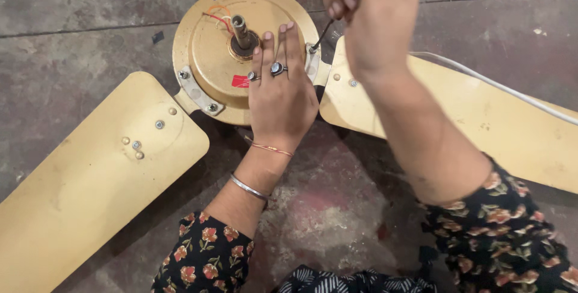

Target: The person assembles an electric fan by attaching the fan blades to the central motor housing using a screwdriver. They secure each blade with screws and tighten them in sequence.

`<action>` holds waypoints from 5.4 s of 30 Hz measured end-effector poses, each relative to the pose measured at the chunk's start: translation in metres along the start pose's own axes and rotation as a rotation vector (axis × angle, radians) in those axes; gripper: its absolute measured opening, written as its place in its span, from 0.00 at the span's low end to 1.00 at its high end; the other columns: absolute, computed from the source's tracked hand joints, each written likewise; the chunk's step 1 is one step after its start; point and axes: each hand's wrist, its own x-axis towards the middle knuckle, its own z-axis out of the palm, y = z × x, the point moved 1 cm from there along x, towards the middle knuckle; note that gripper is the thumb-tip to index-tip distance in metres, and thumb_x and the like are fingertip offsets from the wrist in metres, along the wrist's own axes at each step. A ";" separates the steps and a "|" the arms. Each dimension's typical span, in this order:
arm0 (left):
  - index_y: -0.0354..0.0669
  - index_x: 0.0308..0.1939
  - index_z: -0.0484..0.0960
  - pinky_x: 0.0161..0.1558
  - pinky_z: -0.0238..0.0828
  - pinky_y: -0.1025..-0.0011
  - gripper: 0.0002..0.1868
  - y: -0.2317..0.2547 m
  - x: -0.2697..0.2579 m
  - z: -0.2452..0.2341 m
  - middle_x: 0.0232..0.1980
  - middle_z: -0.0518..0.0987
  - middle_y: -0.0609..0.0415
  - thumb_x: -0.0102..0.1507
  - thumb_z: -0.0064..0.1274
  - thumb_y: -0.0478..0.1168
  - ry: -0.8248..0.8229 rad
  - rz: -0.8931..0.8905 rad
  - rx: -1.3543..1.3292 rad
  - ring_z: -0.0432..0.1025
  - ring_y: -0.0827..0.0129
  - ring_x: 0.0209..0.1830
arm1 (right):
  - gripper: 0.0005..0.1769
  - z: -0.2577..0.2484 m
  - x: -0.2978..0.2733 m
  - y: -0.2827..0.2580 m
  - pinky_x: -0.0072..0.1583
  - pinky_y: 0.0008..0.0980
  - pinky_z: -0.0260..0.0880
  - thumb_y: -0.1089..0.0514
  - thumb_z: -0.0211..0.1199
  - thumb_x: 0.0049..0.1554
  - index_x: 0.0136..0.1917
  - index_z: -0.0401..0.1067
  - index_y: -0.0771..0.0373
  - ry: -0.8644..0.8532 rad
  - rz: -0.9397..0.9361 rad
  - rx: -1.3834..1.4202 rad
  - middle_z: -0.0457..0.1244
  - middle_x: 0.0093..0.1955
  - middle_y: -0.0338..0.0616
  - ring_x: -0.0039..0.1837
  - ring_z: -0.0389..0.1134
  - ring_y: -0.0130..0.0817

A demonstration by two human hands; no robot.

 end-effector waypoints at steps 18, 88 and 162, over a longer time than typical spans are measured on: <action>0.26 0.53 0.72 0.50 0.64 0.63 0.19 0.015 0.112 -0.012 0.47 0.75 0.46 0.75 0.53 0.44 -0.183 -0.096 -1.351 0.67 0.64 0.48 | 0.27 -0.023 0.010 0.024 0.34 0.31 0.43 0.57 0.54 0.74 0.34 0.53 0.66 0.174 -0.158 0.094 0.50 0.30 0.38 0.30 0.46 0.26; 0.33 0.73 0.63 0.71 0.64 0.59 0.30 -0.011 0.048 0.012 0.60 0.80 0.38 0.66 0.43 0.32 -0.010 0.024 -0.212 0.74 0.50 0.63 | 0.30 -0.036 0.000 0.000 0.30 0.31 0.36 0.51 0.45 0.75 0.32 0.45 0.62 0.049 -0.067 0.269 0.40 0.24 0.40 0.25 0.37 0.27; 0.35 0.64 0.73 0.71 0.63 0.53 0.22 -0.004 0.024 -0.017 0.64 0.77 0.43 0.65 0.50 0.36 0.126 0.158 -0.142 0.69 0.49 0.68 | 0.09 -0.023 -0.023 -0.032 0.57 0.27 0.77 0.64 0.62 0.73 0.61 0.63 0.66 -0.157 0.009 -0.375 0.62 0.53 0.37 0.55 0.67 0.23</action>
